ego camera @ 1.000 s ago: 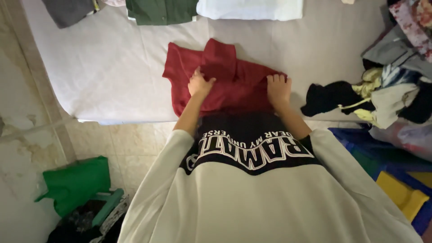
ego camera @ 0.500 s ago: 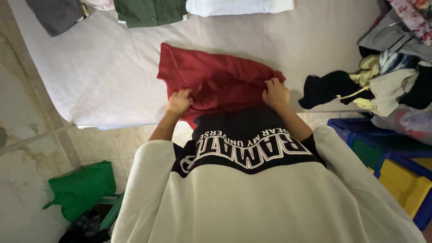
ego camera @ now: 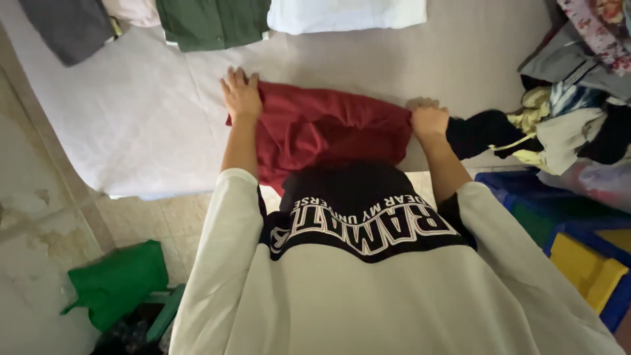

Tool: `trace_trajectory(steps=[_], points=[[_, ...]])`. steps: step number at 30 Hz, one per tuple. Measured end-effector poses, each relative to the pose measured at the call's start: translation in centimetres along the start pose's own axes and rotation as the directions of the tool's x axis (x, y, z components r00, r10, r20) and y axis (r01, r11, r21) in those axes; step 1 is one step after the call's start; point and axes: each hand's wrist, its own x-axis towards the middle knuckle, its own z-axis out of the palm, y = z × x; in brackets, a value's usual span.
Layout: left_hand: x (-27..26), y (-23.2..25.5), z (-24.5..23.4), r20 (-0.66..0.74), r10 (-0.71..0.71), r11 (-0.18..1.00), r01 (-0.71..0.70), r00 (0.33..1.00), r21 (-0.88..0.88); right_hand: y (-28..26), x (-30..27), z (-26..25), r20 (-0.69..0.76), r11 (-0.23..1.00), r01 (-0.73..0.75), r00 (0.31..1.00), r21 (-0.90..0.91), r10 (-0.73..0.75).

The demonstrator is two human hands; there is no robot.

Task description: Folding various pieces of laundry on a bed.

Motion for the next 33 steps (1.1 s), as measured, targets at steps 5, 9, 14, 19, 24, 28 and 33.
trace_trajectory(steps=[5,9,14,19,24,28,33], points=[[2.5,-2.8,0.7,0.279,0.000,0.996,-0.027,0.960,0.091,2.5,-0.4,2.8,-0.080,0.999,-0.039,0.996,-0.030,0.036],[1.9,-3.4,0.7,0.169,-0.283,0.956,0.292,0.944,-0.031,1.2,-1.3,0.4,-0.042,0.992,-0.082,0.995,0.094,0.086],[-1.1,0.2,-3.8,-0.172,-0.394,0.915,0.368,0.903,-0.163,-0.7,0.7,2.5,0.266,0.955,-0.286,0.917,-0.079,0.297],[-8.4,3.0,-4.1,-0.025,-0.244,0.855,0.203,0.969,-0.478,-8.6,-1.0,-2.6,-0.039,0.957,0.163,0.987,0.239,-0.158],[-14.7,3.3,0.0,0.089,-0.067,0.882,0.101,0.994,-0.460,-19.1,0.3,-0.8,-0.149,0.635,0.433,0.880,0.640,-0.450],[-16.7,2.9,0.0,0.078,0.064,0.907,-0.025,0.995,-0.420,-24.0,1.9,1.5,0.055,0.583,0.116,0.962,0.804,-0.267],[-14.1,2.6,-1.9,0.151,0.046,0.917,0.018,0.988,-0.398,-19.4,1.9,-0.5,0.344,-0.117,-0.335,0.936,0.935,0.070]])
